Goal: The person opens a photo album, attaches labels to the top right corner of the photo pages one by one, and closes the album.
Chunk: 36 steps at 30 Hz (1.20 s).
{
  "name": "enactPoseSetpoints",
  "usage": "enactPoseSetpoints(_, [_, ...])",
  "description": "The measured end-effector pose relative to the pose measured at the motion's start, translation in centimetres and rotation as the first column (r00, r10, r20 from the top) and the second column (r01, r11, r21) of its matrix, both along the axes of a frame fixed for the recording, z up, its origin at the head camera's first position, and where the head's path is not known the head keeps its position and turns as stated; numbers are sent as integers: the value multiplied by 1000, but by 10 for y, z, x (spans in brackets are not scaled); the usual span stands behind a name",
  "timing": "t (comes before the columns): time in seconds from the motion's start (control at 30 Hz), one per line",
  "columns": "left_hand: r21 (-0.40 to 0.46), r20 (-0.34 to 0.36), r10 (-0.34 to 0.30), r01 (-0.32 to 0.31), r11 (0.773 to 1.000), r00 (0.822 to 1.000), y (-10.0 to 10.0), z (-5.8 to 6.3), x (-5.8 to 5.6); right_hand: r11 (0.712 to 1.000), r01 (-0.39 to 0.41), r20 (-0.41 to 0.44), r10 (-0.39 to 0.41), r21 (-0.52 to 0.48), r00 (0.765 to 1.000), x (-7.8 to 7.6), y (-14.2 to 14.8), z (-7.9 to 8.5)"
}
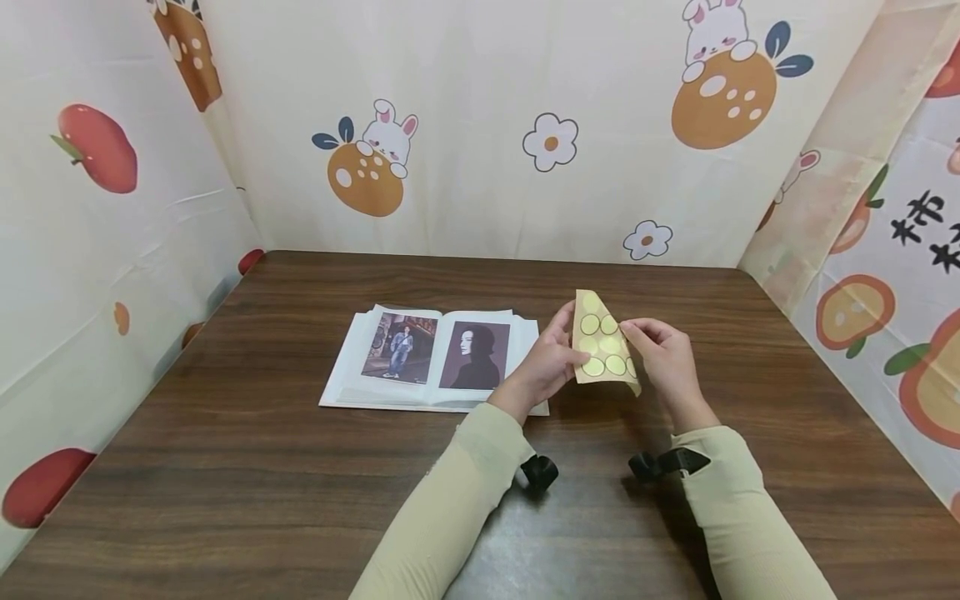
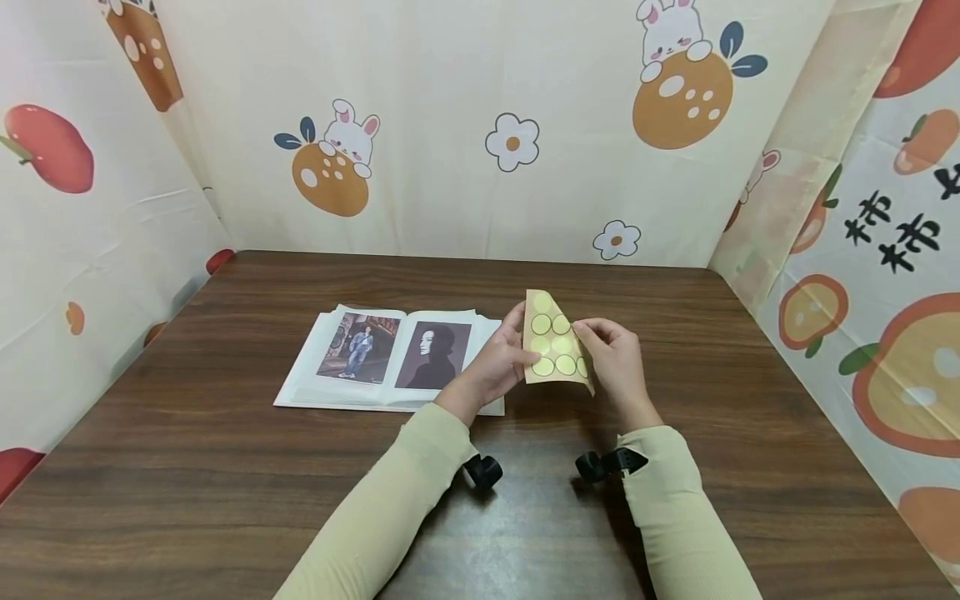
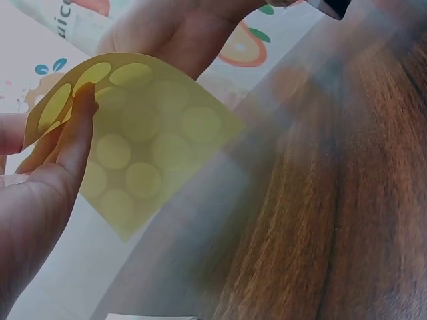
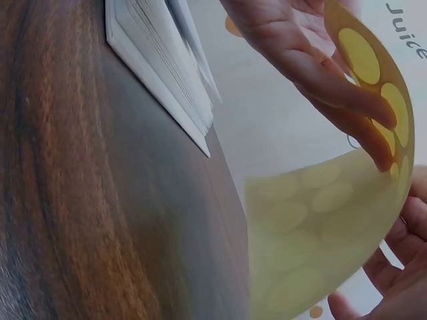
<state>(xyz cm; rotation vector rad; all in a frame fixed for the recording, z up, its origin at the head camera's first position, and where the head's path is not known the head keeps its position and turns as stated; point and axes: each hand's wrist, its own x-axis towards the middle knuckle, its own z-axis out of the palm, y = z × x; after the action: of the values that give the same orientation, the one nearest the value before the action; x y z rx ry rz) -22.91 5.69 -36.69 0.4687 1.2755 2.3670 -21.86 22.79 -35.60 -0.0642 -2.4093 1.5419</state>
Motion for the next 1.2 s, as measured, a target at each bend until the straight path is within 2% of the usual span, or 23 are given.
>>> enactPoseSetpoints(0.5, [12,2,8,-8,1000,1000,0,0,-1,994,49,0,-50,-101,999,-1,1,1])
enactPoseSetpoints(0.67, [-30,18,53,-52,998,998,1,-1,-2,987,75,-12,-78,-143,997,-2,3,1])
enactPoseSetpoints(0.97, [-129,27,140,-135,982,990,3,-5,-3,969,125,-17,-132,-214,991,-1,6,2])
enactPoseSetpoints(1.07, [-146,33,153,-147,978,988,4,-6,-4,964,122,-35,-134,-236,990,-4,11,-3])
enactPoseSetpoints(1.2, [-169,51,166,-156,973,985,6,-8,-4,955,109,-61,-130,-276,990,-16,25,-22])
